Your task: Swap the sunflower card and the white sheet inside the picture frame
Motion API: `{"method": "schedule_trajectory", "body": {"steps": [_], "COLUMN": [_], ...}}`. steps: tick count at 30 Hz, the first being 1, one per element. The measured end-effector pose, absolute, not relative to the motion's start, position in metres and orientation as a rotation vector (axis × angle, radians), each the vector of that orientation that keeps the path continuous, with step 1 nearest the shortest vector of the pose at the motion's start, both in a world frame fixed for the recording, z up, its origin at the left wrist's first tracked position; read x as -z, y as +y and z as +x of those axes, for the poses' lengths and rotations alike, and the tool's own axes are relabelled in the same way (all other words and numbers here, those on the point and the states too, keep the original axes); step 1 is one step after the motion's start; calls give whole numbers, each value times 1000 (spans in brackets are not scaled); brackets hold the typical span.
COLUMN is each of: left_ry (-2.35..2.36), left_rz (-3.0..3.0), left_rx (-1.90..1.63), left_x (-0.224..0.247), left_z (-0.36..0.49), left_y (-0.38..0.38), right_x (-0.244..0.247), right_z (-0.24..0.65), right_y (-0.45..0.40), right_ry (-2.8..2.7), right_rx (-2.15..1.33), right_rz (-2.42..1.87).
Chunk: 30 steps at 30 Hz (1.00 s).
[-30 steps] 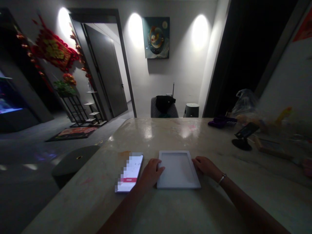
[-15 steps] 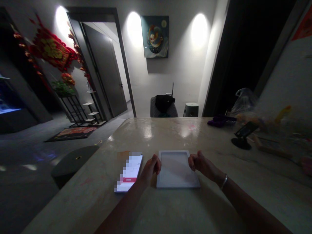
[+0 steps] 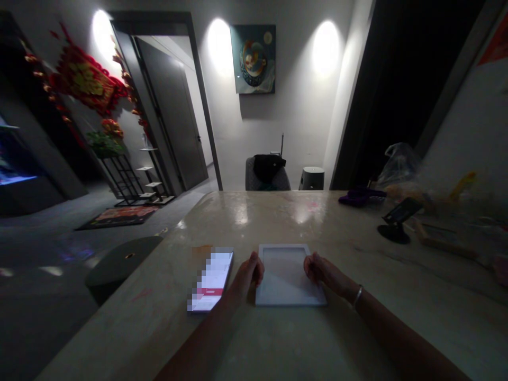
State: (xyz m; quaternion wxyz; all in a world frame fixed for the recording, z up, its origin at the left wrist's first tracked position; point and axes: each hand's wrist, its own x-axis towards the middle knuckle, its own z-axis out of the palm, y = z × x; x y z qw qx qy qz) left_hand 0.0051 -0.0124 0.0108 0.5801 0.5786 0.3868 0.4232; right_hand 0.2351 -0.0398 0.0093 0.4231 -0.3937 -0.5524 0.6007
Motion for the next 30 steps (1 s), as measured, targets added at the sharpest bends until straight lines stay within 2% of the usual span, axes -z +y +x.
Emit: {"method": "schedule_trajectory", "body": {"steps": [9,13,19,30], "left_ry": [1039,1105,1153,1152], "left_rz": [1367,1414,1439,1247], "left_rx": [-999,-983,-970,-1212], "left_x": [-18,-19,-16,-7], "left_z": [8,8,8,4], "left_y": [-17,-18,-17,-6], "right_x": [-9,-13,-21,-14], "right_z": [229,220,205,195], "right_y": [-37,-45,-66,-67], "right_ry": [-1540,-1904,-2372,-2461], "right_rx": [-1344,-1063,-700,-457], "right_rz": [-1143,-1272,-1186,-1224]}}
